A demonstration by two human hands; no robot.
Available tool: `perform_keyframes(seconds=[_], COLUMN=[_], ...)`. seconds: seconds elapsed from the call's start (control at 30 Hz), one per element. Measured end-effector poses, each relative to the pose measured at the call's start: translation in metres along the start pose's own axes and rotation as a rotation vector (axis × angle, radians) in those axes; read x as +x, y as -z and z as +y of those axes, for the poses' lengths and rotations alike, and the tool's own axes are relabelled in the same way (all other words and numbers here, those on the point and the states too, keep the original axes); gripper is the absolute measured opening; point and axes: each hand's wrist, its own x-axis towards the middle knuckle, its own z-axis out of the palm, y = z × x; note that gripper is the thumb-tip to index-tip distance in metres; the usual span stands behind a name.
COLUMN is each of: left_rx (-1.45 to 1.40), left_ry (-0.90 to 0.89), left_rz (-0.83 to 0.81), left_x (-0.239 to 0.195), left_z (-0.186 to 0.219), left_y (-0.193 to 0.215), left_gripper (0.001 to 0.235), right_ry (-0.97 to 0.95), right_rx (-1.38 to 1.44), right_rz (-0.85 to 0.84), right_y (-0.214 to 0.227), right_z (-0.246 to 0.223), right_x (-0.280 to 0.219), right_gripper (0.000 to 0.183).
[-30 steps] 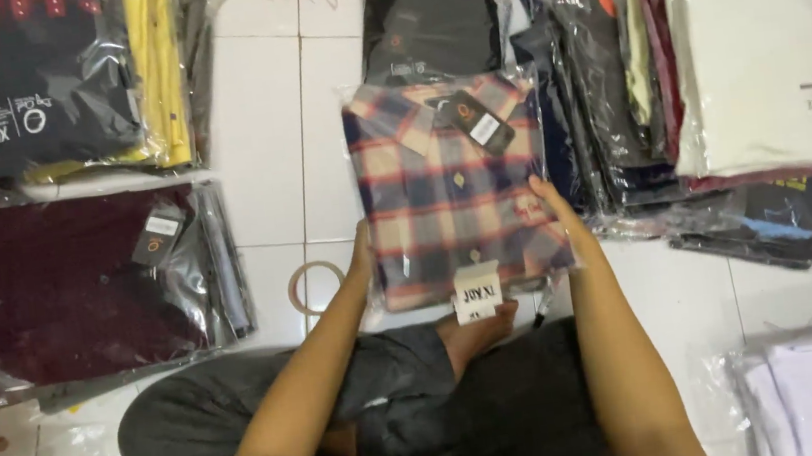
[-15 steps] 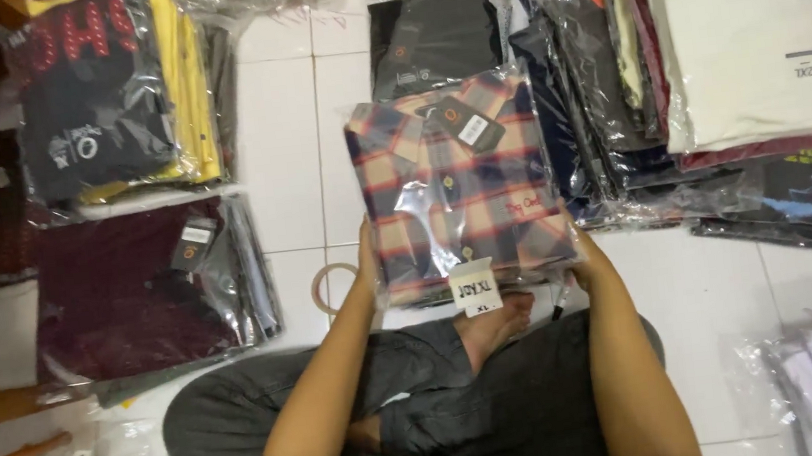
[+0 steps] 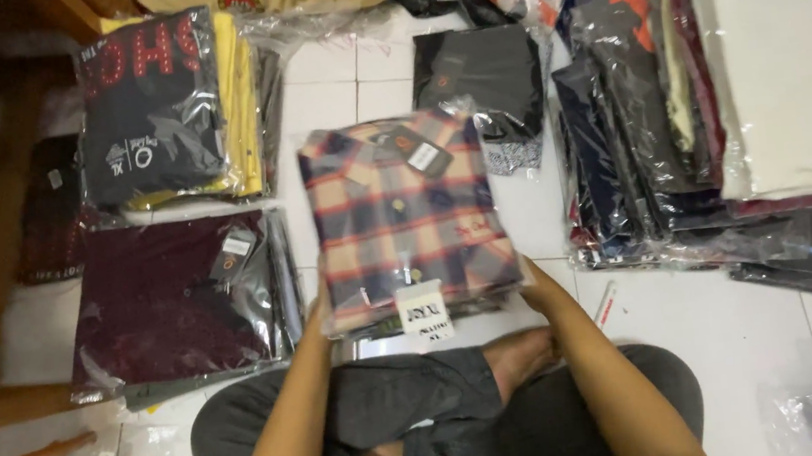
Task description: The person sits on the floor surrounded by packaged shirts, writes on small white labels with a marker, and attaches them to the plastic packaging using clear tape. They handle several shirts, including a plaid shirt and a black shirt, moving them aside or stacking them after labeling.
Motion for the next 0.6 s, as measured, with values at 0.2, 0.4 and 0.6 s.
perform_keyframes(seconds=[0.2, 0.4, 0.6], left_rx=[0.03, 0.064, 0.093], left_ry=[0.017, 0.054, 0.063], left_rz=[0.068, 0.104, 0.115], left_x=[0.002, -0.017, -0.022], left_z=[-0.009, -0.011, -0.009], left_y=[0.043, 0.042, 0.045], left_gripper=[0.05, 0.058, 0.066], right_ry=[-0.052, -0.097, -0.102], right_rx=[0.036, 0.084, 0.137], right_rz=[-0.017, 0.004, 0.019], right_y=[0.033, -0.018, -0.02], right_z=[0.05, 0.047, 0.056], right_x=[-0.002, -0.018, -0.022], right_gripper=[0.082, 0.08, 0.077])
